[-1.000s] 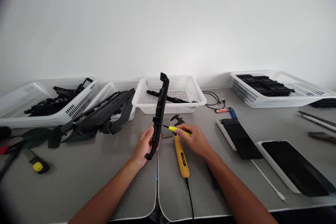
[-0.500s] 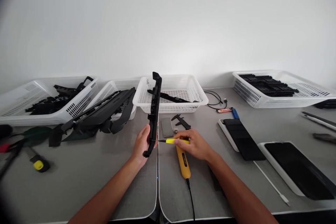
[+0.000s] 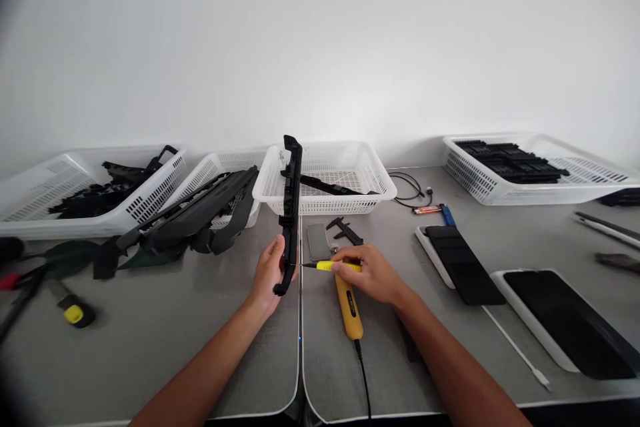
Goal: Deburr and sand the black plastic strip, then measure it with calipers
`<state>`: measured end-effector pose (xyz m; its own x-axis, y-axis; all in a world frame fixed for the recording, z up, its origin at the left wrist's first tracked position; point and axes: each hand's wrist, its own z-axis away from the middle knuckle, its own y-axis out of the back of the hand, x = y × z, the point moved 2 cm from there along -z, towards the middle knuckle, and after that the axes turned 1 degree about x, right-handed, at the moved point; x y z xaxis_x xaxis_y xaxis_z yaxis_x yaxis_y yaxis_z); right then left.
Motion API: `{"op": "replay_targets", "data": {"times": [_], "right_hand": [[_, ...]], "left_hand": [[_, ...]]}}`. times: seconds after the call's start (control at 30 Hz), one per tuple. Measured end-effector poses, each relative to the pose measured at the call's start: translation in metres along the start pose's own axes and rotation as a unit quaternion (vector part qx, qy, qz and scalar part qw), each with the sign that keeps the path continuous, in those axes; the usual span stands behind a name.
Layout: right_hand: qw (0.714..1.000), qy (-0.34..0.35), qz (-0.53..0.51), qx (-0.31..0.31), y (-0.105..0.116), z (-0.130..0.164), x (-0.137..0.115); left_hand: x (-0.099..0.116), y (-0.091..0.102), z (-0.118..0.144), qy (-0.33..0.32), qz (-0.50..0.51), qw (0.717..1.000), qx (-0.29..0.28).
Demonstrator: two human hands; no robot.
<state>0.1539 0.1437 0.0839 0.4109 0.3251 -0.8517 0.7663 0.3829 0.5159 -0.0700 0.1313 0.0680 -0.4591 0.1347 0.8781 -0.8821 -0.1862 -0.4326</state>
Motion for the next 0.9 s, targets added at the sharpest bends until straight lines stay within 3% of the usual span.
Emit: {"op": "replay_targets", "data": {"times": [0.2,0.5,0.9], "right_hand": [[1.0,-0.004,-0.003,0.013,-0.0009,-0.0014,-0.0022],[0.999,0.003,-0.022,-0.026,0.0026,0.0008,-0.001],[0.999,0.003,-0.03,-0.013,-0.0044,0.0004,-0.0027]], "left_hand": [[0.0012,0.0007,0.0011,-0.01,-0.011,0.998,-0.055],[-0.0006,0.002,0.0004,-0.013,-0.021,0.999,-0.041],[-0.0007,0.0015,0.0002,-0.011,-0.033,0.999,-0.032]]}}
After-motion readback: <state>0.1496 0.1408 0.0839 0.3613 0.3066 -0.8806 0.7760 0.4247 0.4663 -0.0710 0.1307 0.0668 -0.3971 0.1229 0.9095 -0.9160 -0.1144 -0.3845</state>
